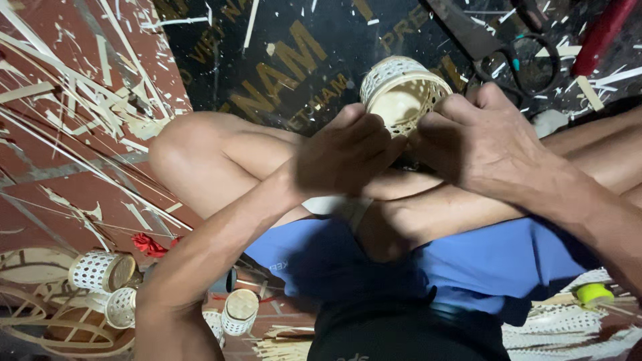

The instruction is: The person sits cross-legged on the floor weaving thin bamboo strips into small perforated baskets. They bend and interlace strips around a basket body, use pliers to trim a strip, press strips into place by hand, and set finished baskets aside with others on the floor.

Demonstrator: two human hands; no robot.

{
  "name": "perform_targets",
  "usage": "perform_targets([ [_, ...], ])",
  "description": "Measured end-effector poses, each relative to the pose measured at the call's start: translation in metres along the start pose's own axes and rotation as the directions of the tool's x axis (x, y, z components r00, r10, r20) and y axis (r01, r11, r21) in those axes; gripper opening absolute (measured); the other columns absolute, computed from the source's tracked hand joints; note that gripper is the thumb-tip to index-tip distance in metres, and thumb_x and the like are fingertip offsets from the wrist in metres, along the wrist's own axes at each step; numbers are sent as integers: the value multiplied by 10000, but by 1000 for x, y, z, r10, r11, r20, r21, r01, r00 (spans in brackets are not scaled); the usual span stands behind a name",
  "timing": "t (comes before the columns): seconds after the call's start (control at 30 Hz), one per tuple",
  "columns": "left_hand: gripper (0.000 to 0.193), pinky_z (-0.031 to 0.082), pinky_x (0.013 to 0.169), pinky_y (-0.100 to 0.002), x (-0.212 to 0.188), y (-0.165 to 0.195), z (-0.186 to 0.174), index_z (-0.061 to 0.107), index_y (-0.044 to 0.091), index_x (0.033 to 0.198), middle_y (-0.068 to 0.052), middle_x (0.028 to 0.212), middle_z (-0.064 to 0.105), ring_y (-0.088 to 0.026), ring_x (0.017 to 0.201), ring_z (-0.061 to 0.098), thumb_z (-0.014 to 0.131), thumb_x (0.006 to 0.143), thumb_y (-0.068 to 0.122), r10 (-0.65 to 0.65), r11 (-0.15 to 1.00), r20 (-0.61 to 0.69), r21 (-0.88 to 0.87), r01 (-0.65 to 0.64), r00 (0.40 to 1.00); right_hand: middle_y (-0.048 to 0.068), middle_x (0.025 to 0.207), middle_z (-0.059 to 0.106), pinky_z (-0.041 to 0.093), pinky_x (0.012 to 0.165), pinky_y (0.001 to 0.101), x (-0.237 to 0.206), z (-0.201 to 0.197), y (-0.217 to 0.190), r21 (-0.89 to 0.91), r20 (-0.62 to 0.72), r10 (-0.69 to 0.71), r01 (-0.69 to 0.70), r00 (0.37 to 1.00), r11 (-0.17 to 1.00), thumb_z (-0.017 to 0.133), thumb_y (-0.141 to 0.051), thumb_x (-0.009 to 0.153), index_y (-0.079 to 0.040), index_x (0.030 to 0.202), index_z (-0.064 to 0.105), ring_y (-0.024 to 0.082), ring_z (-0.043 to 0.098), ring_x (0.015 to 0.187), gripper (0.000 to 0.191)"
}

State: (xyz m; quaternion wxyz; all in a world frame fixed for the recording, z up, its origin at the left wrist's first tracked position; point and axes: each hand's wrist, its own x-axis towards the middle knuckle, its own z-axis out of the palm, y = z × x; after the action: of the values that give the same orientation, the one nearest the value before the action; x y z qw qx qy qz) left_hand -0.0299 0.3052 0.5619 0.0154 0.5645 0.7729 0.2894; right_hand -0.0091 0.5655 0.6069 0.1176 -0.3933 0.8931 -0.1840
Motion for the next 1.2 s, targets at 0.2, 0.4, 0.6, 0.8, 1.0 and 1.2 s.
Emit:
perform_targets([
  [0.2,343,408,1096,-417,3,-1,0,639,62,1264,-25,1127,599,-211,1120,534,670,956,209,-33,999,67,-29,35,997,-48,946,631,404,802,382,-14,21,6,-176,-62,-114,101,992,979,739,-214,771,-143,1009,803,190,536,980,256],
  [0.4,399,417,1021,-503,2,2,2,612,77,1242,-68,1154,468,-263,1144,422,703,971,355,-13,989,-24,150,16,1000,-29,882,608,408,824,473,-9,10,9,-189,-36,-65,57,997,980,766,-271,738,-169,932,792,221,551,937,221],
  [0.6,360,384,1012,-535,5,1,12,585,122,1164,-63,1104,425,-247,1108,428,714,932,365,-37,998,-15,41,38,999,99,991,618,440,712,415,28,-29,16,-129,-284,-56,20,957,991,759,-265,889,-21,1093,756,270,574,883,318],
  [0.8,500,347,1031,-540,8,6,-1,603,67,1228,-44,1054,477,-249,1064,490,714,901,427,-83,989,15,-125,84,996,25,825,516,448,578,341,36,-1,31,-286,-205,1,-61,979,956,739,-200,924,-86,857,605,180,585,777,188],
  [1.0,495,332,1008,-521,14,6,-13,637,58,1239,-45,1047,526,-255,1065,503,708,902,413,-123,964,74,-227,137,990,25,811,523,435,571,367,32,1,32,-241,-184,70,-114,981,964,756,-218,948,-90,879,614,183,585,762,203],
  [1.2,493,334,1044,-482,19,4,-22,658,40,1209,-79,1048,556,-280,1073,506,711,862,388,-142,948,88,-276,161,986,78,977,630,416,672,357,27,-43,14,-169,-256,-55,11,965,986,793,-251,913,-38,1064,751,213,562,824,264],
])
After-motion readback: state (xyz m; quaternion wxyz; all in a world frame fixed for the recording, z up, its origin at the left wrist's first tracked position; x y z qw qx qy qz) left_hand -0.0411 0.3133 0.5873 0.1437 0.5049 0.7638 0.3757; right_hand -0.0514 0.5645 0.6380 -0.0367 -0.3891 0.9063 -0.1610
